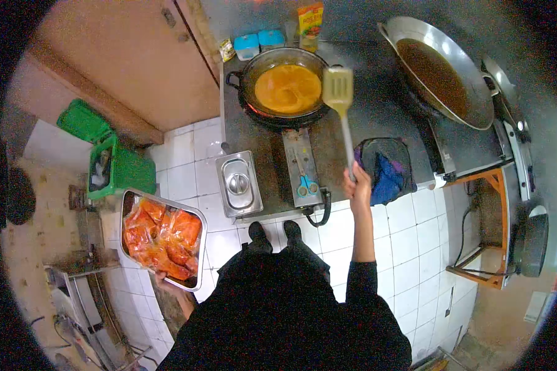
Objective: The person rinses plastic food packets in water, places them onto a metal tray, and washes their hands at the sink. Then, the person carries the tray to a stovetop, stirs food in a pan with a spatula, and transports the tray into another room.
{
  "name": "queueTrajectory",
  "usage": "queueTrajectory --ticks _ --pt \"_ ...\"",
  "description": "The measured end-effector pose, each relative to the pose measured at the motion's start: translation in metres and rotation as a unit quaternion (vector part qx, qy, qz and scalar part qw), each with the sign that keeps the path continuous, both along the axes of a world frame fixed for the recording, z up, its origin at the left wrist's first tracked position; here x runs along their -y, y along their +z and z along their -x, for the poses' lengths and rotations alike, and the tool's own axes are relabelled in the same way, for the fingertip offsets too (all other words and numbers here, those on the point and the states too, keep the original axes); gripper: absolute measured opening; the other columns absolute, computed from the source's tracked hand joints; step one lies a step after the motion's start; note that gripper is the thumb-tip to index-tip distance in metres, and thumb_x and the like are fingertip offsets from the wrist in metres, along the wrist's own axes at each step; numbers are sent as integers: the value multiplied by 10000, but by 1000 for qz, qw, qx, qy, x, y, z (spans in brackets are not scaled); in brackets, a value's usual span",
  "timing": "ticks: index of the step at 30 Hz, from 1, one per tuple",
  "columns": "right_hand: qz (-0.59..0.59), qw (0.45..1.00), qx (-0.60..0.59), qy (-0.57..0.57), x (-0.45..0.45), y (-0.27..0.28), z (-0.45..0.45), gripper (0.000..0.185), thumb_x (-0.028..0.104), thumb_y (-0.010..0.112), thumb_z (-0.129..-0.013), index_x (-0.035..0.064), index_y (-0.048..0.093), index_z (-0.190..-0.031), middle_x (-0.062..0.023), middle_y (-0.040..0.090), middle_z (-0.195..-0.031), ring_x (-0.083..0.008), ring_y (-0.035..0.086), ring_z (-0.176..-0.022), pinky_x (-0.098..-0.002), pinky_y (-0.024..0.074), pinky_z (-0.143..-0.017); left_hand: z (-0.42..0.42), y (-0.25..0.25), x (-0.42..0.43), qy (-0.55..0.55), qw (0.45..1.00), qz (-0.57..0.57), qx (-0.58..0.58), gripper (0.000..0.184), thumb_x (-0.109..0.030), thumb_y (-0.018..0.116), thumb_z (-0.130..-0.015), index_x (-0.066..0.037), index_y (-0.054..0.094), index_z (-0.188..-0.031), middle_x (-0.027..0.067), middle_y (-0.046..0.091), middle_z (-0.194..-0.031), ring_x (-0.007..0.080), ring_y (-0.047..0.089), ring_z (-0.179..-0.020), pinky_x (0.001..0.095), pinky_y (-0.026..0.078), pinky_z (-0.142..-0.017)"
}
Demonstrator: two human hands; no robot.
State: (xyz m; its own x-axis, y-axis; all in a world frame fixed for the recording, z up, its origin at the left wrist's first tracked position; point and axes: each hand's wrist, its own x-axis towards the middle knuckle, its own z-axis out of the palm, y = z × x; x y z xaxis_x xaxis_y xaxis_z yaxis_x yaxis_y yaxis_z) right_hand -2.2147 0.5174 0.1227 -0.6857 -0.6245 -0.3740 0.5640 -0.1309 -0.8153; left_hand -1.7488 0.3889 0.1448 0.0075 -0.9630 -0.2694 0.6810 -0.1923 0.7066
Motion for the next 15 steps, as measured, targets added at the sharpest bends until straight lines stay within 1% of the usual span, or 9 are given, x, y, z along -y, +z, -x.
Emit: queueTrajectory --ticks 3,5,7,8,10,12,13,14,15 --pt "-127 988 -33 -75 -36 -37 -1 349 389 486 -856 105 490 -653 67 338 -451 -33 241 -335 -192 156 -316 6 0 1 -10 999 19 -24 803 -272 552 -543 -32 284 -1261 163 400 -1194 367 408 -1076 495 364 -898" --pt "-167 975 -97 -111 -65 -95 7 375 404 494 -850 120 468 -606 64 344 -431 -37 273 -327 -194 163 -314 17 8 -3 -6 1000 3 -21 780 -275 530 -542 -26 307 -1246 156 419 -1174 349 419 -1075 463 365 -904" --pt "-197 974 -52 -94 -73 -100 -3 360 283 514 -864 124 426 -554 61 334 -446 -46 235 -325 -220 157 -311 27 18 -8 9 1000 -4 7 733 -295 503 -553 -19 349 -1215 144 449 -1139 324 443 -1056 420 372 -905" --pt "-231 966 -56 -102 -70 -116 -8 344 257 517 -863 146 418 -552 67 316 -447 -41 229 -332 -219 161 -309 7 -9 -4 104 992 -16 70 713 -298 501 -556 -8 373 -1194 146 458 -1122 322 459 -1029 419 381 -895" --pt "-194 975 -58 -96 -71 -157 -14 331 252 523 -853 148 419 -556 58 352 -451 -37 248 -331 -216 151 -304 5 -6 1 111 993 -32 33 644 -274 499 -559 -5 427 -1139 139 480 -1092 302 468 -1015 407 394 -879" --pt "-219 968 -97 -70 -74 -181 -23 205 185 473 -857 91 571 -704 40 408 -478 -60 339 -346 -228 234 -297 -26 -39 2 177 983 -29 31 533 -228 494 -558 21 490 -1029 133 524 -1008 281 501 -961 376 415 -850" --pt "-171 962 -202 -63 -82 -227 -19 200 199 468 -860 69 620 -851 22 444 -494 -89 397 -372 -239 293 -318 -37 -50 7 201 978 -21 47 478 -208 490 -557 25 505 -974 126 539 -957 267 517 -920 359 424 -832" --pt "-255 910 -316 -84 -93 -244 -13 252 260 457 -863 53 562 -959 -21 494 -617 -145 458 -477 -289 343 -390 -39 -57 6 225 972 -14 58 425 -187 485 -557 30 520 -920 118 554 -905 254 532 -879 342 433 -815" --pt "-363 825 -419 -111 -101 -259 -8 355 321 446 -865 36 505 -1068 -64 544 -739 -201 519 -582 -338 392 -462 -46 -60 -3 229 972 -35 23 398 -172 483 -557 35 520 -895 116 556 -873 248 538 -843 337 439 -800"
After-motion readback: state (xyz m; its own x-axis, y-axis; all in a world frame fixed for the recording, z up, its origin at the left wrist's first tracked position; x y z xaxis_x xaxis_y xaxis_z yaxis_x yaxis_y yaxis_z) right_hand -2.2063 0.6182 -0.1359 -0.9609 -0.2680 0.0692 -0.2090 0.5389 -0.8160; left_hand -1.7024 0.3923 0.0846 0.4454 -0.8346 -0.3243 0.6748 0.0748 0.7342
